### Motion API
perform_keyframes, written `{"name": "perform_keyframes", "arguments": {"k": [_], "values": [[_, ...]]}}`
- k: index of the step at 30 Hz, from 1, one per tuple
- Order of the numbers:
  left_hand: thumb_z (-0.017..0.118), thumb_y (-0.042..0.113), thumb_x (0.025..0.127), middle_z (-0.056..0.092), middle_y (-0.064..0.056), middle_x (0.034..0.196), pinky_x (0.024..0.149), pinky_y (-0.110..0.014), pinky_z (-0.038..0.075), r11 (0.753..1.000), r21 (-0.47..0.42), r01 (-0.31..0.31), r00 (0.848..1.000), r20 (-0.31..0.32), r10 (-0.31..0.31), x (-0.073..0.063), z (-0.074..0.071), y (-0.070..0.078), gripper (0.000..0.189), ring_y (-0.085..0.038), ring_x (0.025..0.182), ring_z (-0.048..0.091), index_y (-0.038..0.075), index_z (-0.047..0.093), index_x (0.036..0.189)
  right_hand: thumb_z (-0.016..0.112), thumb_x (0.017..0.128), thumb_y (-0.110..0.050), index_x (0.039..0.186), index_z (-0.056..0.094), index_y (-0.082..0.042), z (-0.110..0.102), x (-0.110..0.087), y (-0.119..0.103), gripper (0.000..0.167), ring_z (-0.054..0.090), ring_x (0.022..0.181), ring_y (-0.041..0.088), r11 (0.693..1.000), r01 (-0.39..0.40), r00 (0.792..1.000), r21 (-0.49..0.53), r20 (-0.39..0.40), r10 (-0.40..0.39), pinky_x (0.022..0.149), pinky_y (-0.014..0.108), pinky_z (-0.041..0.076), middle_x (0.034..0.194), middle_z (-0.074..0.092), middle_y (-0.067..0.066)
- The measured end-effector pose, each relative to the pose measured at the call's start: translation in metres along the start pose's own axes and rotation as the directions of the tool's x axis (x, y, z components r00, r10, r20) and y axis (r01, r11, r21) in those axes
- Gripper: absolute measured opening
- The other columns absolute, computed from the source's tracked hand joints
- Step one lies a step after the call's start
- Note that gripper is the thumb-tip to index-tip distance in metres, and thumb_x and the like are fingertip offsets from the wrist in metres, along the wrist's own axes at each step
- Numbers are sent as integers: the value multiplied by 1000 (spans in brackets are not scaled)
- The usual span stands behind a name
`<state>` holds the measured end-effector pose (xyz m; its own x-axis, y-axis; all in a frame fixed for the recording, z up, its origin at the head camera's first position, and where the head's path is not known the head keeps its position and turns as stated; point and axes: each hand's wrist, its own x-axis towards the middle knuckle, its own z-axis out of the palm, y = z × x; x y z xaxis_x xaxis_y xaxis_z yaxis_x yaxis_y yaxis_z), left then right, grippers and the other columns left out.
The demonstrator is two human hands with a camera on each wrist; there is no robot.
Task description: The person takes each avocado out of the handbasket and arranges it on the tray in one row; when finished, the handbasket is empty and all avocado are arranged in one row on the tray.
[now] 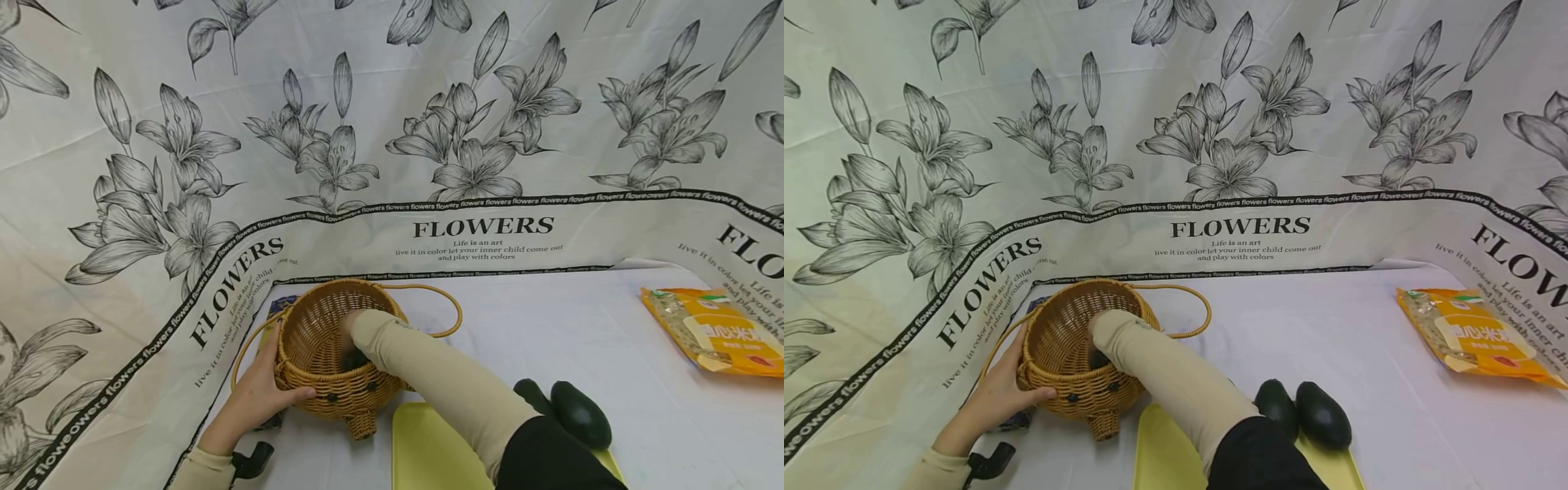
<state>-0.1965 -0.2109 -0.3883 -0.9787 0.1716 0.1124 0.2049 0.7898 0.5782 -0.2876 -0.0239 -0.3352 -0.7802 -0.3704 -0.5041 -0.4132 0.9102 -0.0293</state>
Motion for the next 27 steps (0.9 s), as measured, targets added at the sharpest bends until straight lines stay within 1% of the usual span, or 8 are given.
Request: {"name": "perform_keyframes", "arguments": {"k": [2, 4, 8, 10, 12, 16, 22, 27], "values": [[76, 59, 67, 14, -23, 156, 98, -62, 39, 1000, 1, 5, 1000, 2, -5, 0, 0, 0, 126, -48, 132, 36, 19, -8, 153, 73, 79, -43, 124, 60, -13, 1, 0, 0, 55, 59, 112, 20, 999, 31, 998, 22, -61, -29, 88, 33, 52, 128, 58, 5], [76, 60, 67, 13, -23, 156, 99, -62, 38, 1000, -3, 12, 1000, 4, -12, 0, 0, 0, 127, -48, 133, 35, 21, -9, 152, 76, 77, -40, 124, 58, -12, 1, 0, 0, 58, 59, 110, 20, 997, 52, 995, 60, -94, -46, 87, 33, 52, 125, 60, 5], [76, 59, 67, 11, -21, 157, 101, -62, 37, 1000, -16, 14, 1000, 8, -14, 0, 0, 0, 127, -47, 134, 33, 19, -8, 153, 74, 79, -38, 122, 57, -10, -2, 1, 0, 54, 62, 103, 20, 990, 102, 985, 95, -149, -88, 83, 32, 53, 118, 62, 6], [76, 59, 68, 11, -21, 157, 101, -61, 37, 1000, -19, 11, 1000, 9, -11, 0, 0, 0, 126, -47, 135, 33, 17, -8, 153, 71, 82, -39, 129, 51, -9, -4, 3, 0, 59, 61, 107, 20, 989, 112, 980, 99, -173, -94, 86, 32, 52, 124, 59, 7], [76, 58, 68, 10, -21, 157, 101, -61, 37, 1000, -21, 8, 1000, 10, -8, 0, -1, 0, 126, -47, 135, 34, 16, -7, 153, 65, 86, -43, 141, 40, -9, -6, 4, 0, 69, 56, 118, 21, 989, 115, 976, 87, -195, -96, 94, 34, 50, 136, 52, 7], [76, 57, 69, 9, -20, 158, 101, -61, 37, 999, -33, 6, 1000, 13, -5, 0, 0, 0, 125, -46, 135, 34, 15, -6, 153, 59, 89, -46, 150, 27, -13, -9, 9, 2, 76, 46, 132, 23, 986, 142, 969, 91, -217, -119, 106, 37, 41, 149, 41, 7], [76, 57, 69, 11, -21, 157, 100, -61, 38, 1000, -28, 13, 1000, 19, -13, 0, -1, 0, 125, -46, 134, 35, 15, -7, 153, 59, 89, -46, 144, 41, -14, -16, 12, 8, 66, 50, 128, 22, 962, 220, 947, 165, -274, -170, 102, 38, 45, 145, 46, 4], [75, 58, 69, 12, -21, 157, 100, -61, 38, 999, -25, 23, 999, 27, -22, 1, -2, 0, 124, -46, 134, 35, 18, -8, 153, 58, 88, -52, 143, 42, -15, -23, 9, 16, 68, 52, 126, 21, 942, 261, 931, 210, -313, -188, 100, 37, 46, 144, 47, 4]]}}
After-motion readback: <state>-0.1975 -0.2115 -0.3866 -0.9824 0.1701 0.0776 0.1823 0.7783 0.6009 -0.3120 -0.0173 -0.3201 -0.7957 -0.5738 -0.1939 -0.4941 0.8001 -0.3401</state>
